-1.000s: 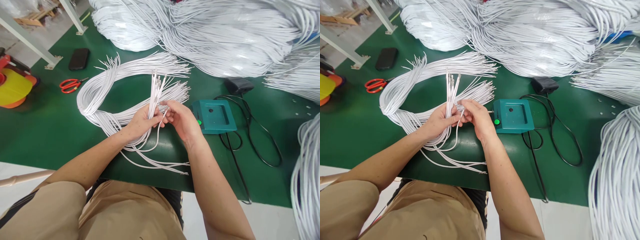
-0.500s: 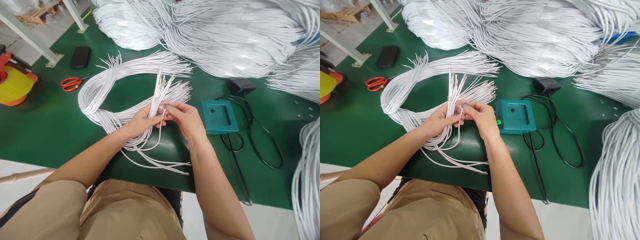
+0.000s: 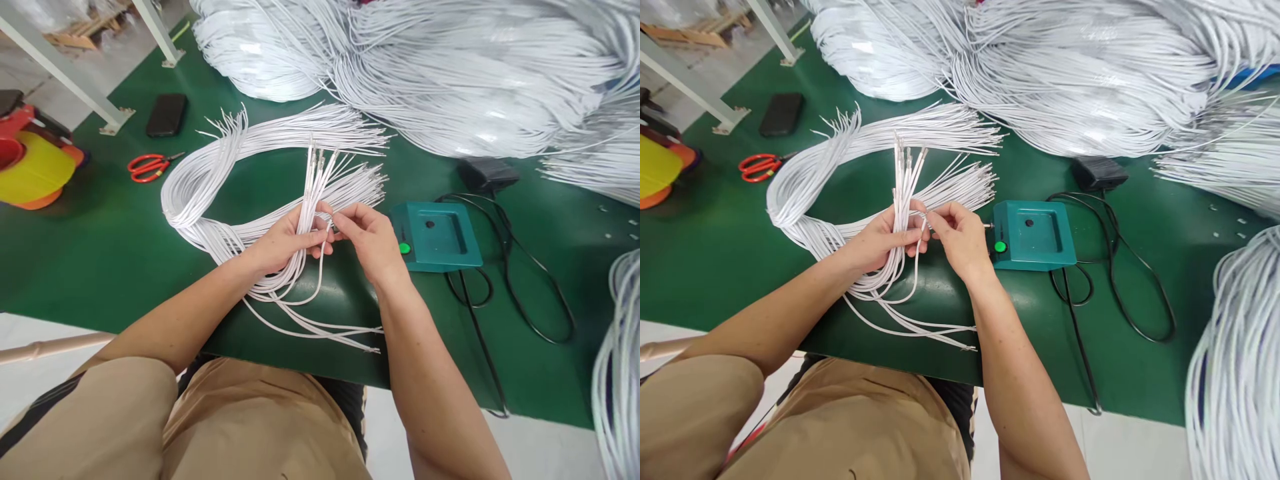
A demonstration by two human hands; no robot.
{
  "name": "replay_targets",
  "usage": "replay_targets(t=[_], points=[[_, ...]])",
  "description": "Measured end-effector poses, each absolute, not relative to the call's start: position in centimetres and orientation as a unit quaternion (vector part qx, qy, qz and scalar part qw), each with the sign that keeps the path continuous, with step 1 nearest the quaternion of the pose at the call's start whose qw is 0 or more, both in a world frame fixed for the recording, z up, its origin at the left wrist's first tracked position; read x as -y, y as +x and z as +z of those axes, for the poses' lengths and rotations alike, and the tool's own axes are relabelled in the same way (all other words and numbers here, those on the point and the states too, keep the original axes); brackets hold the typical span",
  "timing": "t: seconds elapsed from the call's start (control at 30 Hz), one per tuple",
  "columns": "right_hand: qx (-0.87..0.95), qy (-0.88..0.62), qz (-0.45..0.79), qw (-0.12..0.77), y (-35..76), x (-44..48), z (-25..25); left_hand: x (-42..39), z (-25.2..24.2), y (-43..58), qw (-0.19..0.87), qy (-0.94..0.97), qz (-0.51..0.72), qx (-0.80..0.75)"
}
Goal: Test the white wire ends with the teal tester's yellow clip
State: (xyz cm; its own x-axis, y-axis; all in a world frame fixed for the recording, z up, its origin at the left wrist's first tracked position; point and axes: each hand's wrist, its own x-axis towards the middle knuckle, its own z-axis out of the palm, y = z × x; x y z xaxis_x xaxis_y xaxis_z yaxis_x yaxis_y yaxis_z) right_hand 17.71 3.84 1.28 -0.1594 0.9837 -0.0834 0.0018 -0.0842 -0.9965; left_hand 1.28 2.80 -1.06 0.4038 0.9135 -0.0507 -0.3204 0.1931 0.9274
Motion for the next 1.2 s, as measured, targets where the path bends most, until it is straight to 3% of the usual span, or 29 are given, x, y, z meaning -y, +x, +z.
replay_targets(t=[0.1, 0.27, 0.43, 0.6, 0.9, 1.07, 1.2], points=[[0.518, -0.488, 0.554, 0.432, 17.9, -3.8, 1.6, -2.8, -1.1, 1.2, 0.706, 0.455, 0.439, -0.319], [0.466, -0.437, 0.668, 0.382, 18.4, -3.9, 2.2, -2.7, -1.2, 1.2, 0.704, 0.462, 0.437, -0.317], [0.413, -0.488, 0.565, 0.522, 18.1, -4.0, 2.0, -2.7, -1.3, 1.2, 0.696, 0.459, 0.437, -0.337], [0.465, -0.502, 0.581, 0.441, 18.0, -3.8, 2.2, -2.7, -1.4, 1.3, 0.689, 0.473, 0.438, -0.332], [0.440, -0.486, 0.562, 0.504, 18.0, -4.2, 1.5, -2.5, -1.2, 1.5, 0.657, 0.514, 0.419, -0.358], [0.477, -0.519, 0.573, 0.419, 18.3, -3.8, 2.4, -2.4, -1.2, 1.5, 0.657, 0.512, 0.428, -0.350], [0.496, -0.526, 0.557, 0.409, 18.2, -3.6, 2.5, -2.5, -1.3, 1.5, 0.657, 0.516, 0.428, -0.344]])
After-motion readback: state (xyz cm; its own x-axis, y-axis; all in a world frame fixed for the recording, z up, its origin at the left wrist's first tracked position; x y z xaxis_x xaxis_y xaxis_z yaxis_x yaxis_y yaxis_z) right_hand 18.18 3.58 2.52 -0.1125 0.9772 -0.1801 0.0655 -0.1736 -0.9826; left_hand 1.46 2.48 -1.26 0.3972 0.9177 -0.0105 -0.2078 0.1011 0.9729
